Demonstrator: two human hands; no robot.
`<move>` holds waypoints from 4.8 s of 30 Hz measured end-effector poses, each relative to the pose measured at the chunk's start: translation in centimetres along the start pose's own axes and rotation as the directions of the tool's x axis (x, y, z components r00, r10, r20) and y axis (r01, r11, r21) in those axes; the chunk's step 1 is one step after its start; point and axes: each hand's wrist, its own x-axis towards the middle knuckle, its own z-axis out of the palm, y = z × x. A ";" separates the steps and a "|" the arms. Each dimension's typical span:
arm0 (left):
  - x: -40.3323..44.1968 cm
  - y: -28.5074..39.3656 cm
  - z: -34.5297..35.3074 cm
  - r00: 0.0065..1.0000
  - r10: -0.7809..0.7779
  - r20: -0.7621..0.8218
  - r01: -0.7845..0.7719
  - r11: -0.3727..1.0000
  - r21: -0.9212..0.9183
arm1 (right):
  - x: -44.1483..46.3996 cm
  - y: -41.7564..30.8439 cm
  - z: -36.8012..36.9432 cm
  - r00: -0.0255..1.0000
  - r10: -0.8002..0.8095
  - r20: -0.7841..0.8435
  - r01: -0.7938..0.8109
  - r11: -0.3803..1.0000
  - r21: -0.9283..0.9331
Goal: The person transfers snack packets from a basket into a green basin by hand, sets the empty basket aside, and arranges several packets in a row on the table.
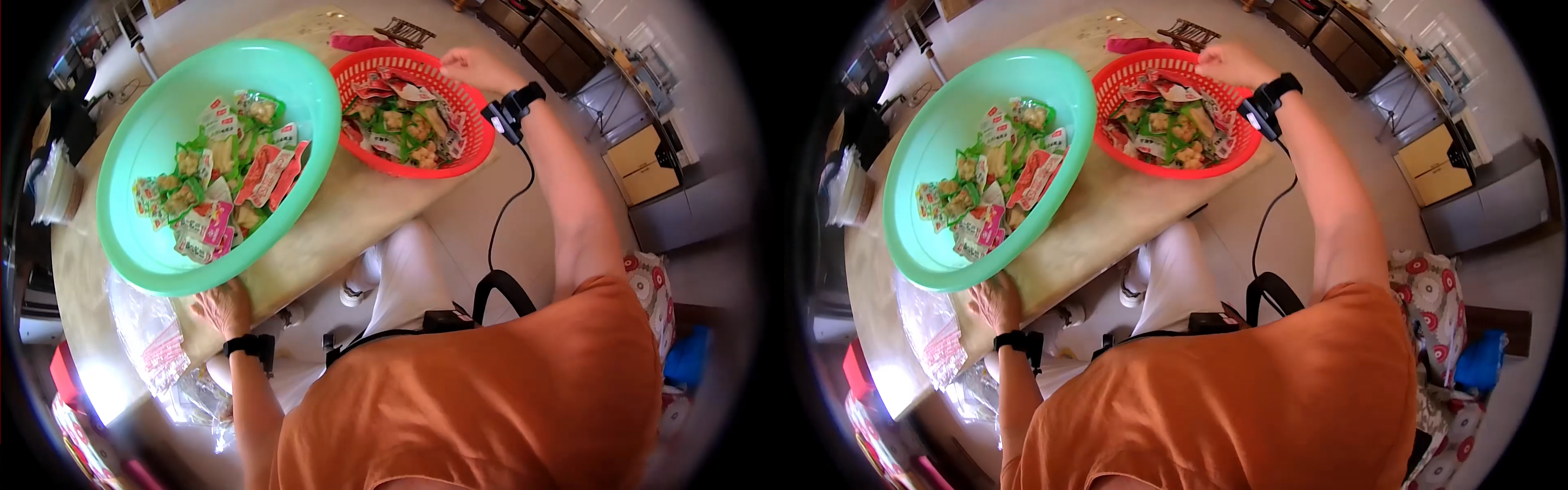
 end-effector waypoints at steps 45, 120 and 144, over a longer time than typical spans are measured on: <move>0.7 -1.3 1.6 0.998 0.008 -0.061 -0.010 1.000 -0.026 | 0.8 -4.8 7.9 0.960 -0.083 0.267 0.253 0.664 -0.704; 0.4 -1.1 1.0 0.996 0.014 -0.092 -0.018 0.999 -0.043 | 0.6 -7.7 6.3 0.924 -0.086 0.374 0.196 0.944 -0.267; 1.0 -2.8 1.8 0.997 -0.022 -0.073 0.007 0.979 -0.202 | 2.0 -6.6 4.7 0.974 -0.207 0.094 0.217 0.970 -0.113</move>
